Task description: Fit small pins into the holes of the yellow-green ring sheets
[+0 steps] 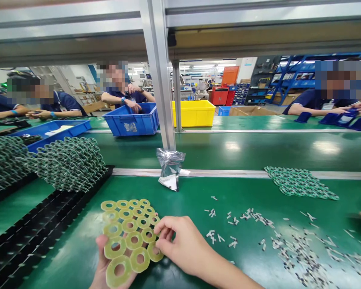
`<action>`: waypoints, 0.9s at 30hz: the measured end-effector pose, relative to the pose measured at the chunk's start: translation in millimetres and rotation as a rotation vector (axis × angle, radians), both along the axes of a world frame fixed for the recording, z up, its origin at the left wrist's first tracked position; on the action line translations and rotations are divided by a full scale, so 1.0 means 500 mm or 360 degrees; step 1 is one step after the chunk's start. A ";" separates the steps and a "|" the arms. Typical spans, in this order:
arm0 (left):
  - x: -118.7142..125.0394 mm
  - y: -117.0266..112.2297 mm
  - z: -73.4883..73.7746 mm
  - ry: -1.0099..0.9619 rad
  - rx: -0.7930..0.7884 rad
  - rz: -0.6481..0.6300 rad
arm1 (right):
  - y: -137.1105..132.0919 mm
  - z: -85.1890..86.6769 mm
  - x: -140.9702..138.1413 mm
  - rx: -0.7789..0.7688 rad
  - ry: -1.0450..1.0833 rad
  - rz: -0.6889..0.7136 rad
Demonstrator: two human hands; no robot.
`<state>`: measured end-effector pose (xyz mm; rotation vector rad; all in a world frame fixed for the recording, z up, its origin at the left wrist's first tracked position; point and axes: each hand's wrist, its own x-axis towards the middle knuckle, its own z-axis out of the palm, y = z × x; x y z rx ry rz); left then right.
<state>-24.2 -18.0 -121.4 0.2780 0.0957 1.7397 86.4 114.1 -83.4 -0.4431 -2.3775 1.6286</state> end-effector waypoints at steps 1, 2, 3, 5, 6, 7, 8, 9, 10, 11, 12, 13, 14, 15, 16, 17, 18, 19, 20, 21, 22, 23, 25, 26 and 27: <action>-0.001 0.000 0.001 0.0018 -0.0020 -0.0011 | 0.002 0.003 0.002 0.0048 -0.0014 -0.0009; -0.003 -0.001 0.002 0.0032 -0.0046 -0.0017 | 0.005 0.005 0.004 0.0100 -0.0032 -0.0020; -0.004 -0.002 0.003 0.0043 -0.0066 -0.0017 | 0.008 0.006 0.005 0.0149 -0.0051 -0.0028; -0.004 -0.002 0.002 0.0048 -0.0083 -0.0001 | 0.012 0.003 0.007 0.0231 -0.0086 -0.0040; -0.005 -0.002 0.001 0.0048 -0.0083 -0.0002 | 0.012 0.001 0.007 0.0263 -0.0097 -0.0043; -0.005 -0.003 -0.001 0.0047 -0.0077 -0.0008 | 0.013 -0.002 0.006 0.0291 -0.0101 -0.0046; -0.005 -0.003 -0.002 0.0046 -0.0066 -0.0012 | 0.012 -0.004 0.005 0.0317 -0.0098 -0.0047; -0.006 -0.003 -0.004 0.0046 -0.0056 -0.0016 | 0.010 -0.006 0.004 0.0340 -0.0095 -0.0049; -0.006 -0.003 -0.004 0.0048 -0.0049 -0.0021 | 0.009 -0.007 0.003 0.0359 -0.0094 -0.0052; -0.007 -0.003 -0.004 0.0061 -0.0043 -0.0023 | 0.007 -0.007 0.002 0.0376 -0.0096 -0.0057; -0.009 -0.003 -0.004 0.0089 -0.0037 -0.0022 | 0.005 -0.007 0.001 0.0393 -0.0102 -0.0064; -0.010 -0.002 -0.002 0.0129 -0.0031 -0.0021 | 0.003 -0.006 0.001 0.0408 -0.0111 -0.0073; -0.011 -0.002 0.000 0.0173 -0.0026 -0.0023 | 0.001 -0.005 0.001 0.0424 -0.0116 -0.0079; -0.012 -0.002 0.002 0.0212 -0.0021 -0.0022 | 0.000 -0.005 0.000 0.0439 -0.0116 -0.0082; -0.013 -0.001 0.005 0.0241 -0.0015 -0.0018 | -0.002 -0.006 0.000 0.0454 -0.0108 -0.0081; -0.015 -0.001 0.006 0.0251 -0.0011 -0.0021 | -0.003 -0.007 0.000 0.0471 -0.0097 -0.0081; -0.016 -0.001 0.007 0.0242 -0.0009 -0.0033 | -0.004 -0.008 0.001 0.0489 -0.0088 -0.0083; -0.018 -0.001 0.007 0.0225 -0.0008 -0.0044 | -0.005 -0.010 0.001 0.0506 -0.0082 -0.0085; -0.021 -0.002 0.005 0.0208 -0.0007 -0.0055 | -0.006 -0.011 0.001 0.0521 -0.0079 -0.0084; -0.024 -0.004 0.002 0.0194 -0.0012 -0.0063 | -0.004 -0.011 0.002 0.0530 -0.0074 -0.0072; -0.028 -0.006 -0.002 0.0183 -0.0027 -0.0068 | 0.000 -0.008 0.003 0.0533 -0.0065 -0.0048; -0.032 -0.009 -0.006 0.0178 -0.0054 -0.0064 | 0.006 -0.003 0.005 0.0530 -0.0048 -0.0021; -0.038 -0.016 -0.012 0.0173 -0.0156 -0.0047 | 0.029 0.014 0.012 0.0508 0.0010 -0.0009; -0.040 -0.019 -0.012 0.0177 -0.0217 -0.0043 | 0.045 0.025 0.019 0.0500 0.0042 -0.0049; -0.040 -0.022 -0.010 0.0186 -0.0273 -0.0046 | 0.063 0.035 0.028 0.0495 0.0072 -0.0125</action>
